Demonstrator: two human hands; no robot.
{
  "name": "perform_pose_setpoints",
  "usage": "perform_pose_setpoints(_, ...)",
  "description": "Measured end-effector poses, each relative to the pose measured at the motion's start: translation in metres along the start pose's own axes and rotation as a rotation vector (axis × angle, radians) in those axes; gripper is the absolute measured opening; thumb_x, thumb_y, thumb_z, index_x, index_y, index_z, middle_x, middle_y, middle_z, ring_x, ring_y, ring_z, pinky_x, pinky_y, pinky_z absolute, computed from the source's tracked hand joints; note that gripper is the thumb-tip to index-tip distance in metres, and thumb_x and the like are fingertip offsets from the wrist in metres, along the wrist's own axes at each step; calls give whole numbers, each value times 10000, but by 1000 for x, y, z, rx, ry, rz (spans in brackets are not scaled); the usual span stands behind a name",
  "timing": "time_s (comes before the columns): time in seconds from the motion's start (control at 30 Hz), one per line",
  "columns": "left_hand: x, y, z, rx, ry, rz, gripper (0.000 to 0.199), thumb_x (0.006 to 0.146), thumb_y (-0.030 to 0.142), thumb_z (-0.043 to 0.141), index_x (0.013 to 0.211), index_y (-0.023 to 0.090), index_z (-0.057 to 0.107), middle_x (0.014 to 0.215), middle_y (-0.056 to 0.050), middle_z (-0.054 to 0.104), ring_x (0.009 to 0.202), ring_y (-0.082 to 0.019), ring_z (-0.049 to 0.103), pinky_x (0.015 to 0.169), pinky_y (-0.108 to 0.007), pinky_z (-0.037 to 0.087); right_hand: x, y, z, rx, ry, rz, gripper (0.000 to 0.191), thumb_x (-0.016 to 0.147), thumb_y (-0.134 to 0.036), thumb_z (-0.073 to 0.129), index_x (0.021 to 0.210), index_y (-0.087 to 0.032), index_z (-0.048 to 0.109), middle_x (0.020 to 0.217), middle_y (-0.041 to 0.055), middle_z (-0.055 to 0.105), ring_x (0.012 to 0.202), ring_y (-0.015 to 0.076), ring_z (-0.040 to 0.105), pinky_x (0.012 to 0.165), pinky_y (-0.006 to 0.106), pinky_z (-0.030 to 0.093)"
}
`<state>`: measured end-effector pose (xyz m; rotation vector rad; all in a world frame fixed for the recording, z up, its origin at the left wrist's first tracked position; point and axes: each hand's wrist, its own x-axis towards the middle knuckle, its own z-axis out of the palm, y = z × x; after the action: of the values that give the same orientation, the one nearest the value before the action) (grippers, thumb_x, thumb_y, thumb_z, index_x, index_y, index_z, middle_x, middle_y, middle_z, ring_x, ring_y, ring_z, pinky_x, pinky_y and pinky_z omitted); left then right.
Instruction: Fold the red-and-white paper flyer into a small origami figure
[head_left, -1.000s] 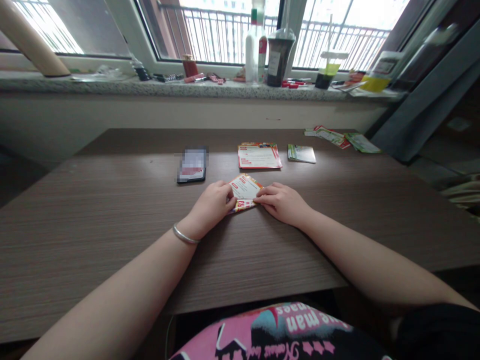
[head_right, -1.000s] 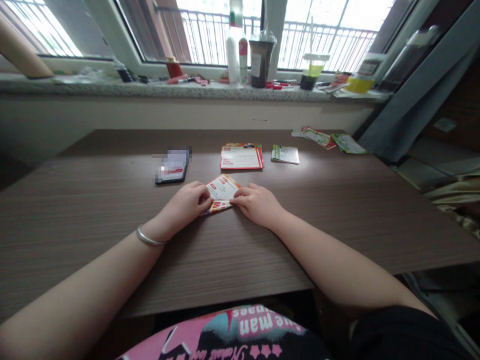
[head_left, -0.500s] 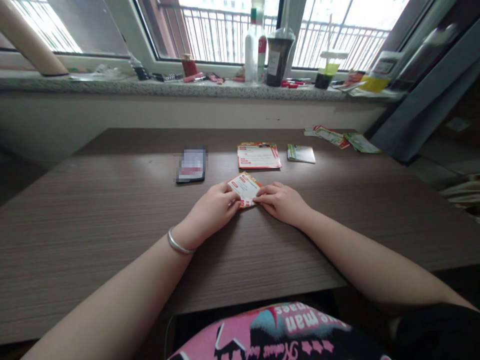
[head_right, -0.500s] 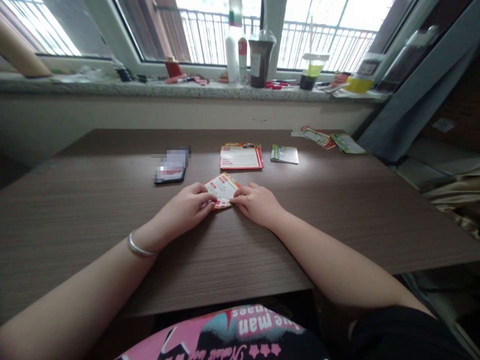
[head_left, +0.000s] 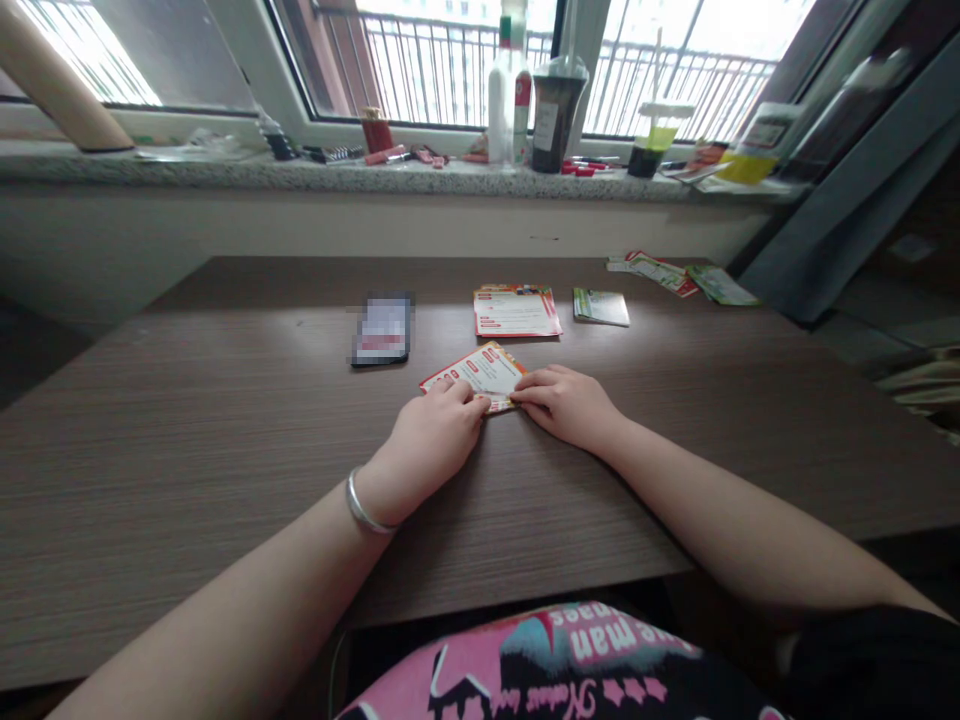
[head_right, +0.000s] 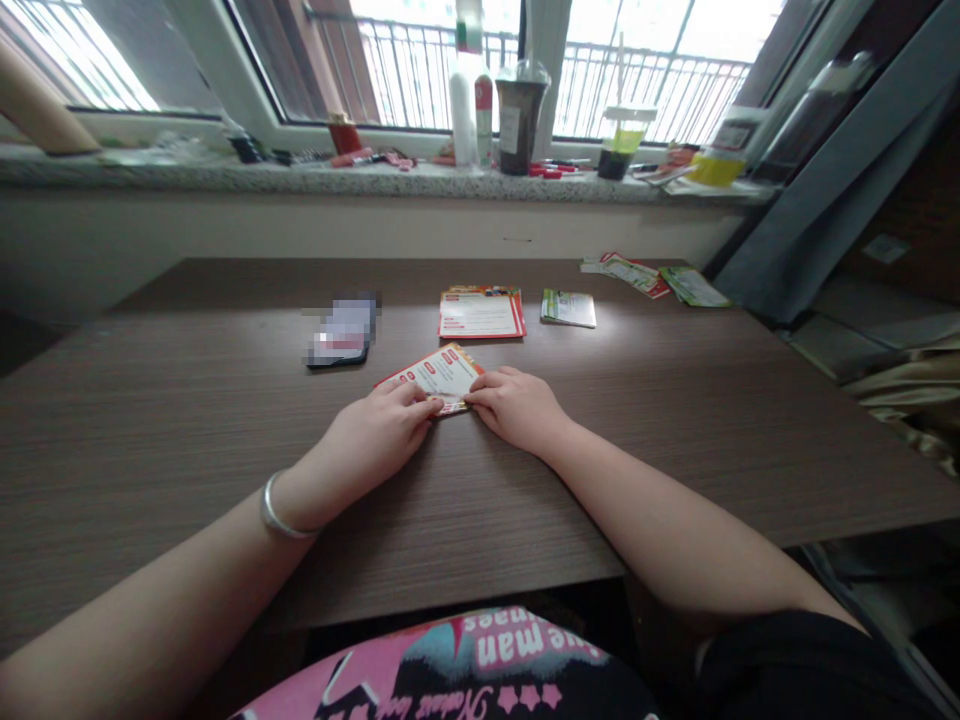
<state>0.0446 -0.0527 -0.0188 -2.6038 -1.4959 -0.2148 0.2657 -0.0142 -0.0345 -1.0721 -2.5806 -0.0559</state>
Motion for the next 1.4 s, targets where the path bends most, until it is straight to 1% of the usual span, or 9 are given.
perform_pose_setpoints(0.1,0,3,2,17,14,28,252,943,222,461,1071,191,676,1072,-113,644,1033,-269,586,830,-370,521,-1,2,0,22,3,21,238,940,-271,519,1028,-262,740,1088,31,710,963,186,619,777,301,472)
perform_pose_setpoints(0.2,0,2,5,17,12,77,245,938,162,440,1053,164,657,1060,-114,648,1006,-247,598,817,-343,519,-2,5,-1,40,3,28,223,930,-258,533,1017,-238,738,1057,54,709,955,194,618,802,316,480)
perform_pose_setpoints(0.37,1,-1,6,20,-19,34,233,936,134,426,1032,178,634,1032,-95,646,968,-244,609,738,-329,529,-1,7,1,96,10,-21,231,931,-227,532,1017,-210,745,1028,76,707,952,200,608,861,338,478)
perform_pose_setpoints(0.53,1,-2,4,24,-37,27,326,944,155,433,1221,233,586,1053,-81,631,949,-243,613,706,-328,530,0,10,6,118,28,-40,239,941,-245,530,1023,-218,753,1009,78,703,936,199,607,852,342,476)
perform_pose_setpoints(0.67,-1,-1,3,53,-66,28,374,950,146,408,1275,251,561,1088,-86,618,950,-228,611,693,-303,520,0,11,7,116,33,-39,235,941,-251,536,1024,-231,754,1003,77,702,928,192,608,844,337,473)
perform_pose_setpoints(0.87,-2,1,6,78,-51,52,381,949,136,386,1288,203,544,1152,-110,607,1003,-232,595,766,-321,528,-1,5,1,47,-3,-6,250,944,-252,519,1035,-239,752,1038,65,709,935,198,621,836,329,472)
perform_pose_setpoints(1.0,-3,2,7,51,-35,73,376,946,138,384,1285,180,542,1153,-121,615,1032,-238,587,833,-344,520,-2,3,-6,3,-55,32,234,928,-220,531,1019,-226,747,1007,66,721,914,195,640,793,309,477)
perform_pose_setpoints(1.2,-3,4,5,43,-24,96,364,962,236,405,1281,143,553,1137,-138,624,1043,-259,580,860,-370,505,-7,6,-17,-5,-100,42,220,907,-210,552,1002,-232,749,1032,50,724,930,202,655,806,316,498)
perform_pose_setpoints(1.4,-4,4,4,20,-2,121,420,958,279,430,1369,223,493,1124,-115,614,1029,-258,568,840,-369,493,-10,7,-17,10,-95,-21,210,900,-218,566,1014,-210,742,1046,80,714,946,215,635,840,352,502)
